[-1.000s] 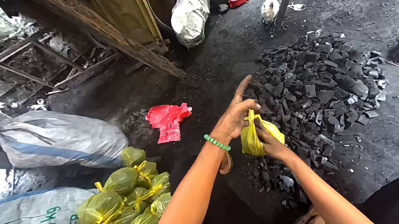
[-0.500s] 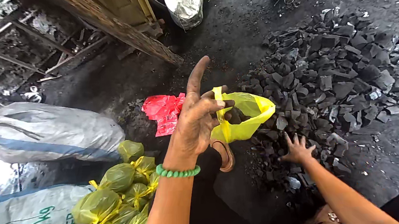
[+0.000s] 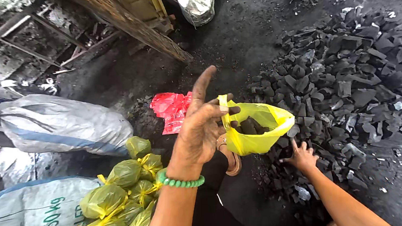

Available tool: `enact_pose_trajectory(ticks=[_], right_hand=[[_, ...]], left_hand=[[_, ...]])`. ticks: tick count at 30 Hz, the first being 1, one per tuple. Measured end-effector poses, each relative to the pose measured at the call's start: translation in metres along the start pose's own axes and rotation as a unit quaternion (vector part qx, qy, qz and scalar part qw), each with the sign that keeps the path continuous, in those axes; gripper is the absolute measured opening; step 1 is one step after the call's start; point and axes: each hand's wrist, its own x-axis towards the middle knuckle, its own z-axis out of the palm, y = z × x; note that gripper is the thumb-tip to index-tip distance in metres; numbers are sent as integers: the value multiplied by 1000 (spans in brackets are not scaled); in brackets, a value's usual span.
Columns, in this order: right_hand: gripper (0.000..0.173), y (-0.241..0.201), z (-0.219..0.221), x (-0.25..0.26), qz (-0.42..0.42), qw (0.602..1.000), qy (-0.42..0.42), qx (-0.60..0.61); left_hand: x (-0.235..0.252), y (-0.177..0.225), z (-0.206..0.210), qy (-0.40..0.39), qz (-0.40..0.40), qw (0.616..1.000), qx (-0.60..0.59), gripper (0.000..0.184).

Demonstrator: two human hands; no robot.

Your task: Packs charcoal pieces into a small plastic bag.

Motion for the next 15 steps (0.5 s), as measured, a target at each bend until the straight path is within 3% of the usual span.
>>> enact_pose_trajectory(ticks=[9,15], right_hand=[[98,11,-38,-1,-56,993,-85,-58],[117,18,7,-7,-102,992,-64,-48]], left_hand=[[-2,2,5,-23,-30,999,6,77],[-1,3,2,-22,-12,1000,-5,77]])
